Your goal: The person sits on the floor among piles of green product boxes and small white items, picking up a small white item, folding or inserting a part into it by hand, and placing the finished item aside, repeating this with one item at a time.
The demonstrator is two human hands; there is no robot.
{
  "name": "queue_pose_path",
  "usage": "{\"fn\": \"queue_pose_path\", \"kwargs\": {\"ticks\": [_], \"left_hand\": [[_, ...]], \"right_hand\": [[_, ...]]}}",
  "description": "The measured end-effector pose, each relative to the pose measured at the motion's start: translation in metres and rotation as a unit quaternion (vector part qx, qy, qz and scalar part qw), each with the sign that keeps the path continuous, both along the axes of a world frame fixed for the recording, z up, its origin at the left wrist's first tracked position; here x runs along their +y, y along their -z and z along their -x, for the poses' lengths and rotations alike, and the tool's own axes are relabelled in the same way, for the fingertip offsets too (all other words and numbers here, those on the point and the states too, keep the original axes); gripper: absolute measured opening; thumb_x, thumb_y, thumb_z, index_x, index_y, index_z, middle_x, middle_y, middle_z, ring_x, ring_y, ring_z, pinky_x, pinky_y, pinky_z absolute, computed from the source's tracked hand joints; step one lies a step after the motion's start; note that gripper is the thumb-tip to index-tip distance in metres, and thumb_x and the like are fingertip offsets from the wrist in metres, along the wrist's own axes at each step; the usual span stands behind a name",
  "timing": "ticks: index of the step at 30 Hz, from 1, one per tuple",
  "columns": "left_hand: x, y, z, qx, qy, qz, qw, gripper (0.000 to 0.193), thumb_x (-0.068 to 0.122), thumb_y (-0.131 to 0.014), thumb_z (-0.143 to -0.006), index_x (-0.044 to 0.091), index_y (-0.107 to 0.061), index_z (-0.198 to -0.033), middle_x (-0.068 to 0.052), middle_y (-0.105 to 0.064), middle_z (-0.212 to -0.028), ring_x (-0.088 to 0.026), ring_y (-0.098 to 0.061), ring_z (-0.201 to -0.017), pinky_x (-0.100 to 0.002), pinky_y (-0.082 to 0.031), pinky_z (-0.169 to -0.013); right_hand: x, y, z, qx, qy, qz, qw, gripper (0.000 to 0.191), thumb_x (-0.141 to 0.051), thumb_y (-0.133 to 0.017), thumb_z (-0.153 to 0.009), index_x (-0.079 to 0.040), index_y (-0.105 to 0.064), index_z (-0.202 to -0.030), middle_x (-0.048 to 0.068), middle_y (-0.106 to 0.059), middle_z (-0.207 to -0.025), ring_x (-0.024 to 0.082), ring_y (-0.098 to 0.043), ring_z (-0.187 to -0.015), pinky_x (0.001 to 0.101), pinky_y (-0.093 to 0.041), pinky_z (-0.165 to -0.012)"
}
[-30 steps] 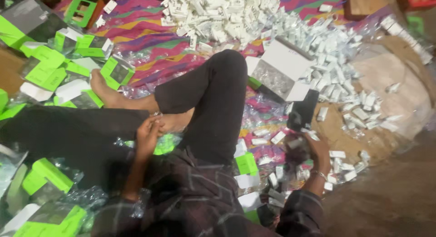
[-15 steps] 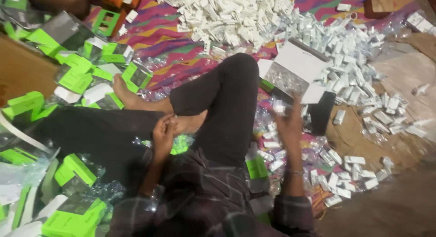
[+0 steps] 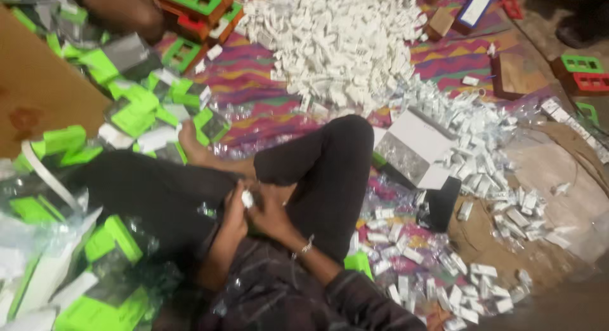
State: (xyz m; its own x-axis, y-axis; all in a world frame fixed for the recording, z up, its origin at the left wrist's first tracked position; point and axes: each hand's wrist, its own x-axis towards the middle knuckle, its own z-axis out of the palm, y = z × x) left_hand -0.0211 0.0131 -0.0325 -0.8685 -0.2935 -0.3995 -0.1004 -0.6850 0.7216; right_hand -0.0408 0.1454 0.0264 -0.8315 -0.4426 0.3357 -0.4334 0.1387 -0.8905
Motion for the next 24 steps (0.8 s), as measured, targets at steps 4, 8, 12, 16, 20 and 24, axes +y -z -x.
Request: {"fn": "queue_pose_path", "kwargs": {"ticks": [4,8,12,16,20,24], "left_hand": [[-0.005,0.013,-0.006,-0.033,-0.046,0.072,0.996,0.042,0.043,-0.053,-0.107,0.004,-0.066,-0.119,-0.01,-0.066,-0.091,-0.021,-0.061,-0.078,-0.037,-0.048,-0.068],[-0.028,0.011,0.0,0.031,-0.098,-0.054,0.993,0.048,0.05,-0.049,-0.102,0.009,-0.066,-0.121,-0.008,-0.065,-0.077,-0.023,-0.056,-0.056,-0.035,-0.045,-0.051],[-0.031,0.003,0.0,0.059,-0.079,-0.104,0.99,0.033,0.028,-0.05,-0.105,0.005,-0.059,-0.126,-0.012,-0.068,-0.097,-0.024,-0.064,-0.083,-0.037,-0.052,-0.074],[-0.02,-0.002,-0.004,0.108,-0.06,-0.078,0.989,0.029,0.015,-0.051,-0.098,0.002,-0.061,-0.122,-0.013,-0.07,-0.108,-0.026,-0.068,-0.101,-0.041,-0.055,-0.089],[-0.015,-0.006,-0.009,0.162,0.014,0.129,0.978,0.022,-0.006,-0.059,-0.094,0.007,-0.064,-0.112,-0.002,-0.064,-0.102,-0.013,-0.064,-0.093,-0.03,-0.056,-0.08],[-0.013,-0.015,-0.004,0.118,-0.07,-0.106,0.985,0.024,0.025,-0.051,-0.106,0.005,-0.064,-0.11,-0.01,-0.067,-0.096,-0.021,-0.066,-0.085,-0.037,-0.055,-0.074]], "right_hand": [[0.019,0.031,0.016,-0.455,-0.001,0.262,0.851,0.032,-0.01,-0.059,-0.1,0.01,-0.058,-0.126,0.022,-0.066,-0.115,0.03,-0.069,-0.096,0.0386,-0.059,-0.085],[0.031,0.019,0.031,-0.575,-0.012,0.326,0.75,0.049,-0.003,-0.055,-0.09,-0.008,-0.045,-0.137,0.014,-0.059,-0.103,0.026,-0.065,-0.086,0.0379,-0.054,-0.068],[0.026,-0.005,0.024,-0.597,-0.034,0.233,0.767,0.065,0.007,-0.051,-0.082,-0.014,-0.036,-0.142,0.01,-0.063,-0.11,0.023,-0.065,-0.089,0.0361,-0.054,-0.074],[0.022,-0.013,0.017,-0.437,-0.037,0.141,0.888,0.043,-0.005,-0.051,-0.098,-0.002,-0.042,-0.139,0.011,-0.072,-0.113,0.021,-0.069,-0.091,0.0332,-0.057,-0.079],[0.02,-0.011,0.011,-0.167,-0.037,0.033,0.985,0.053,-0.009,-0.059,-0.103,0.006,-0.041,-0.151,0.016,-0.07,-0.122,0.016,-0.067,-0.097,0.0339,-0.061,-0.079],[0.016,-0.018,-0.002,-0.068,-0.133,-0.029,0.988,0.041,-0.004,-0.06,-0.105,0.006,-0.055,-0.144,0.019,-0.073,-0.123,0.018,-0.066,-0.111,0.0306,-0.052,-0.096]]}}
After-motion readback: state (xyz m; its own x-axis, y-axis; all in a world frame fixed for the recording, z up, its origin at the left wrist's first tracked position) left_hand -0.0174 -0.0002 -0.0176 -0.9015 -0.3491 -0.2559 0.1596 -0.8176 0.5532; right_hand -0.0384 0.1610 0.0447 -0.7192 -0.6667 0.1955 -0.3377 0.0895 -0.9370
